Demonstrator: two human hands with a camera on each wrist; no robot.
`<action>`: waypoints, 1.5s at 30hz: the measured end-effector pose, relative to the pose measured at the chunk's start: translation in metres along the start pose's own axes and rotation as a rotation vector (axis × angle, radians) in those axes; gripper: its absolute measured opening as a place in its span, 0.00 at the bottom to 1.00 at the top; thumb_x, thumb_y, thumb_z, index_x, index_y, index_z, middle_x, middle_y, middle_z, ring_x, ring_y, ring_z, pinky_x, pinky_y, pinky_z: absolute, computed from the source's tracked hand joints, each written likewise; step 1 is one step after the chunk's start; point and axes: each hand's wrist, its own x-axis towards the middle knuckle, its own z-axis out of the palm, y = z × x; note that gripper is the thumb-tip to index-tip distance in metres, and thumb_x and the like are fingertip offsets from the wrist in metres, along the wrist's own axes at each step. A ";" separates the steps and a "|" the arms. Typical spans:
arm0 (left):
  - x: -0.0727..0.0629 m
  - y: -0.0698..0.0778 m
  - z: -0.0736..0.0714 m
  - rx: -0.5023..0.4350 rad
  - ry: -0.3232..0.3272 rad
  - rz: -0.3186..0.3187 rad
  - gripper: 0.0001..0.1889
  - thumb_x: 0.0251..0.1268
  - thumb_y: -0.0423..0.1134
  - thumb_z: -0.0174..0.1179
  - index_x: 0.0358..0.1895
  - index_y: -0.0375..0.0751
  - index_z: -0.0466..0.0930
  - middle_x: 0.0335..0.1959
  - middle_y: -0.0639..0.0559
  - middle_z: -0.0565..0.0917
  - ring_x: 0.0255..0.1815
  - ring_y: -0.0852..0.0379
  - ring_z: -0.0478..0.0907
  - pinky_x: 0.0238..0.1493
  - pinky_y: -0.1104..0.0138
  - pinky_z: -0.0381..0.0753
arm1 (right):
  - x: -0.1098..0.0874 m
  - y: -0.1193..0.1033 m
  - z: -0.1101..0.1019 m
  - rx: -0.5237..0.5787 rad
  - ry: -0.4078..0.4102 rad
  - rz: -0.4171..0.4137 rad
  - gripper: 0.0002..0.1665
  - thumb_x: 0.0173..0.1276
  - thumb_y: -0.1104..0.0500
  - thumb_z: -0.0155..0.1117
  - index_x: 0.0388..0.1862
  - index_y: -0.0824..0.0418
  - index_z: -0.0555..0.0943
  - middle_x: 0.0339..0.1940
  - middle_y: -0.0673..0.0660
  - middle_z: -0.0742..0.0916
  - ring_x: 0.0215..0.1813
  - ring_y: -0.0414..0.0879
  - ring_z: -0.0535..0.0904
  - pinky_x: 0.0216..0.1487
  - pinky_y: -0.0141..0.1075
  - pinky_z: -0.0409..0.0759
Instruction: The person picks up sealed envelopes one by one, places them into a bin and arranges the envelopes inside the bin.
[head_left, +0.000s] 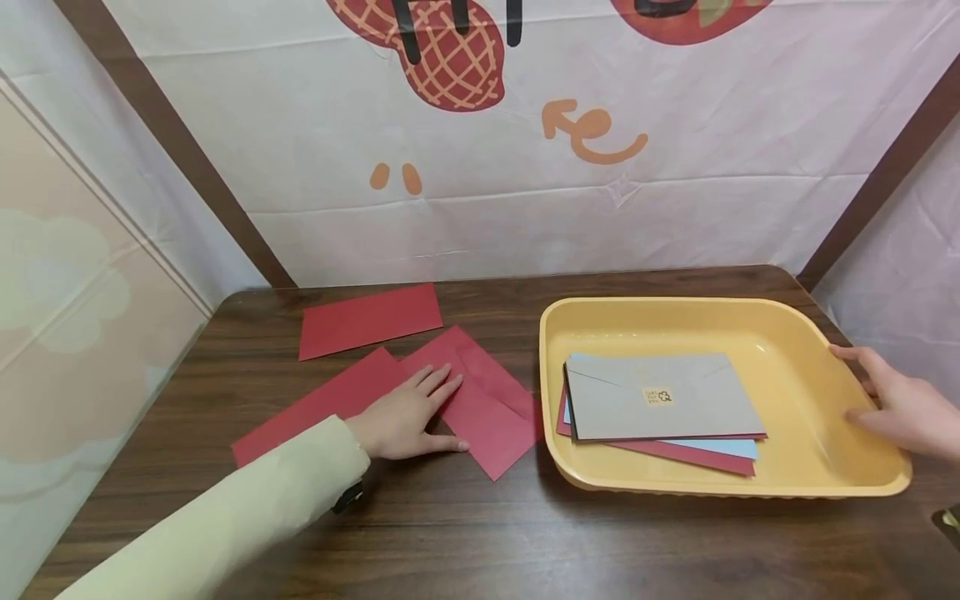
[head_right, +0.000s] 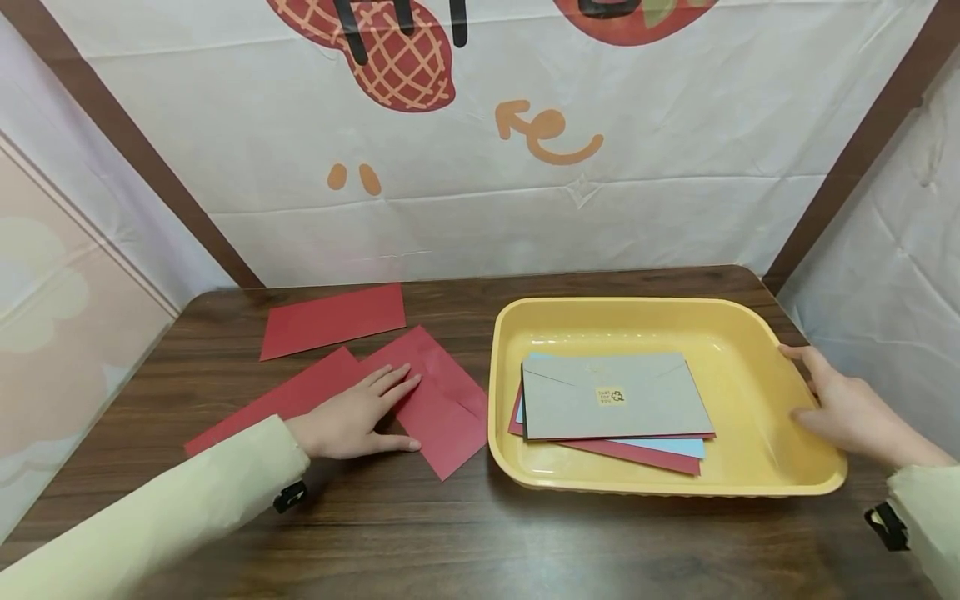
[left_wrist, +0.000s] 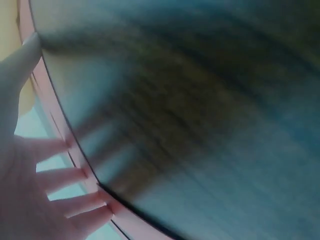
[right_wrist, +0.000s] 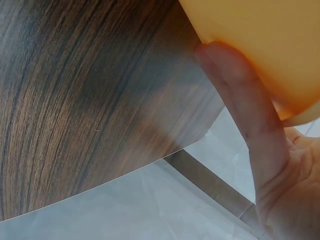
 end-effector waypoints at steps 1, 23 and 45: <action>0.000 0.000 0.001 0.012 0.020 -0.007 0.50 0.56 0.70 0.56 0.75 0.42 0.53 0.76 0.41 0.55 0.76 0.39 0.51 0.69 0.51 0.64 | 0.000 0.000 0.001 -0.002 0.002 0.000 0.49 0.55 0.67 0.64 0.70 0.73 0.47 0.33 0.73 0.85 0.19 0.43 0.76 0.21 0.33 0.71; 0.008 0.016 0.004 0.292 0.300 0.039 0.27 0.65 0.51 0.59 0.10 0.41 0.71 0.33 0.45 0.74 0.35 0.50 0.72 0.30 0.63 0.80 | 0.002 0.005 0.005 -0.008 0.001 0.004 0.51 0.54 0.67 0.65 0.70 0.73 0.47 0.35 0.76 0.84 0.20 0.45 0.77 0.22 0.33 0.70; 0.028 0.002 -0.025 0.027 0.202 -0.147 0.21 0.65 0.49 0.60 0.20 0.35 0.75 0.38 0.39 0.77 0.26 0.51 0.75 0.24 0.63 0.76 | 0.001 0.002 0.002 -0.006 -0.006 0.008 0.51 0.54 0.67 0.65 0.71 0.72 0.47 0.36 0.76 0.84 0.21 0.45 0.78 0.22 0.33 0.71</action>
